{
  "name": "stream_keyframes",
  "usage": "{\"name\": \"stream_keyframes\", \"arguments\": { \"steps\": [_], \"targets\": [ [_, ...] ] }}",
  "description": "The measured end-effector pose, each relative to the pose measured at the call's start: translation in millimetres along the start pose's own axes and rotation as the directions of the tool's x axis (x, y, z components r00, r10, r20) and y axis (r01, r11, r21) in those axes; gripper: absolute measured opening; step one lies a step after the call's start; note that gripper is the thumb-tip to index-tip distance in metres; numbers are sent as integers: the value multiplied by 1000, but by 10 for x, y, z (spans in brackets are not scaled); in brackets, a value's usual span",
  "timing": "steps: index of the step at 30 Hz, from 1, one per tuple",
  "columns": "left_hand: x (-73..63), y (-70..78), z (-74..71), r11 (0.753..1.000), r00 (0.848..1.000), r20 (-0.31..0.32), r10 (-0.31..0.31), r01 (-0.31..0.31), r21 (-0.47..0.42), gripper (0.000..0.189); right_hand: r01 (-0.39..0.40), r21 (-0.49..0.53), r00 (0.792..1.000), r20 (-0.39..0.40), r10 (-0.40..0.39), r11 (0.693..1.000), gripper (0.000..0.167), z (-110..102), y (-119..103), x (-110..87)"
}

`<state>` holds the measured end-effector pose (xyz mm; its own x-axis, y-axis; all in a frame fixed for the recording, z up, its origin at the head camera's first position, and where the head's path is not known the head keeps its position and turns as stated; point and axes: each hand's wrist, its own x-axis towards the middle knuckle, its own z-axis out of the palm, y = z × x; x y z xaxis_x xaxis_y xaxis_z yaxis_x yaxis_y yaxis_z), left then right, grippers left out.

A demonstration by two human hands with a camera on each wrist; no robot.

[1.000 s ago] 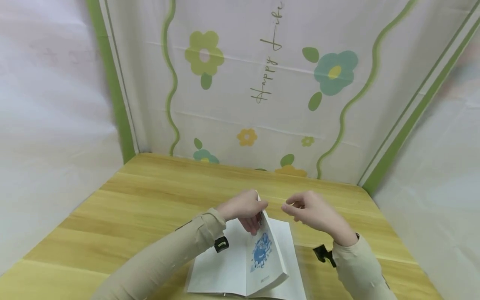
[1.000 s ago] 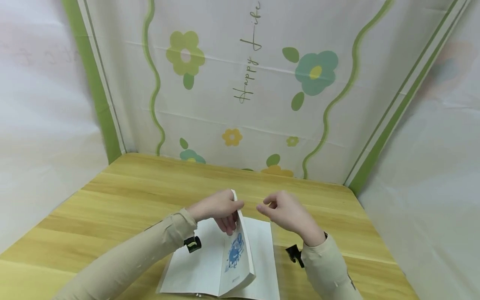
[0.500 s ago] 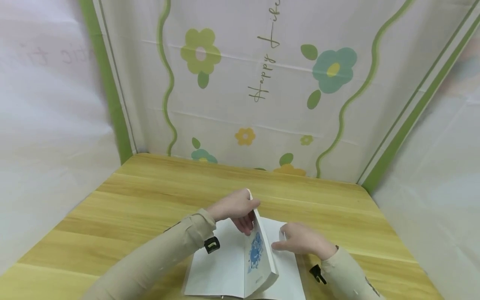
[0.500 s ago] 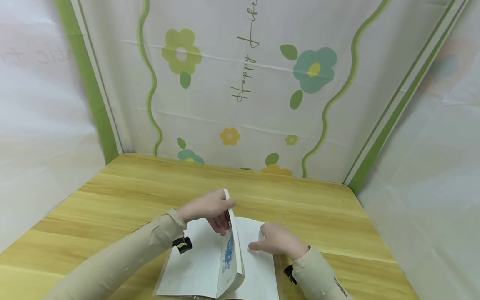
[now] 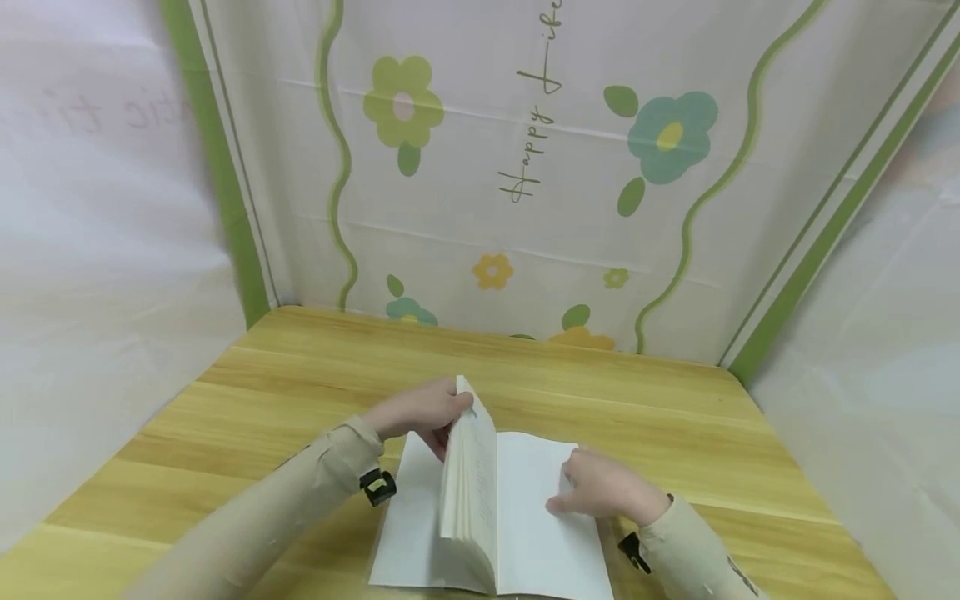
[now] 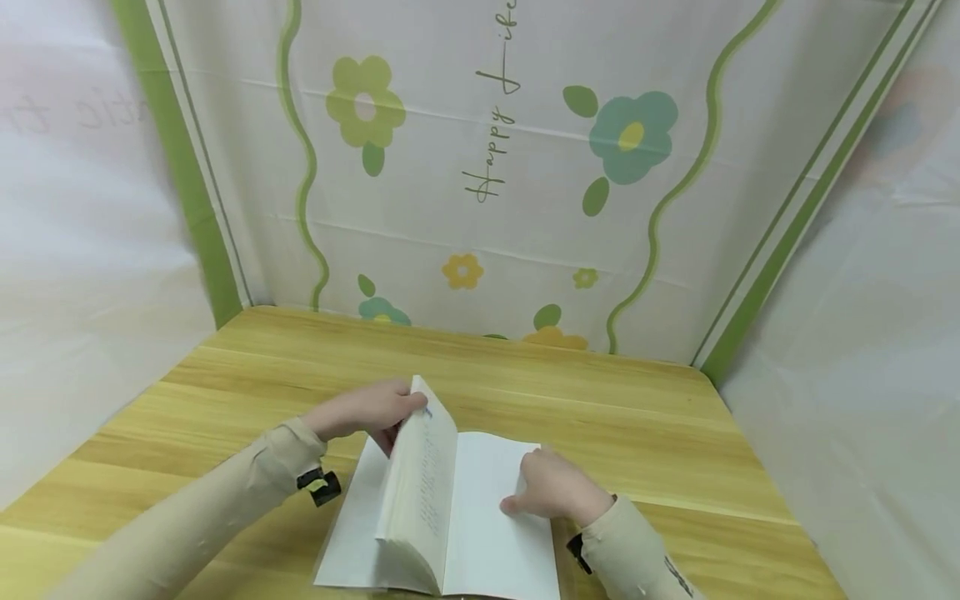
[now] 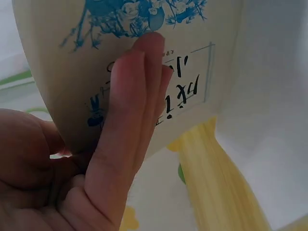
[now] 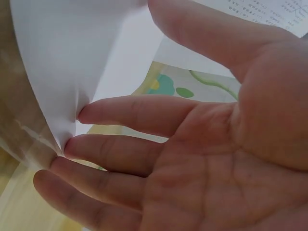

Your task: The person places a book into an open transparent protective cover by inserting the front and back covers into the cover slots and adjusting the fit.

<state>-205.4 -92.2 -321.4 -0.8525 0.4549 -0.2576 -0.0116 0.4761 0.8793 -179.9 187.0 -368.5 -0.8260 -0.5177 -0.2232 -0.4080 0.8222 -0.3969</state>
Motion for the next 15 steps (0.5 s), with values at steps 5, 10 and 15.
{"name": "stream_keyframes", "arguments": {
  "steps": [5, 10, 15],
  "targets": [
    [-52, -105, -77, 999, 999, -30, -46, 47, 22, 33, 6, -20, 1000, -7, -6, 1000, 37, 17, 25, 2],
    [-109, -210, -128, 996, 995, -58, -80, 82, 40, 34, 35, -23, 999, -10, -35, 999, 39, 30, 37, 16],
    [-137, -319, -174, 992, 992, -76, -103, 108, 66, 38, 39, -13, 999, -18, -39, 999, 39, 40, 42, 33]
  ]
}}
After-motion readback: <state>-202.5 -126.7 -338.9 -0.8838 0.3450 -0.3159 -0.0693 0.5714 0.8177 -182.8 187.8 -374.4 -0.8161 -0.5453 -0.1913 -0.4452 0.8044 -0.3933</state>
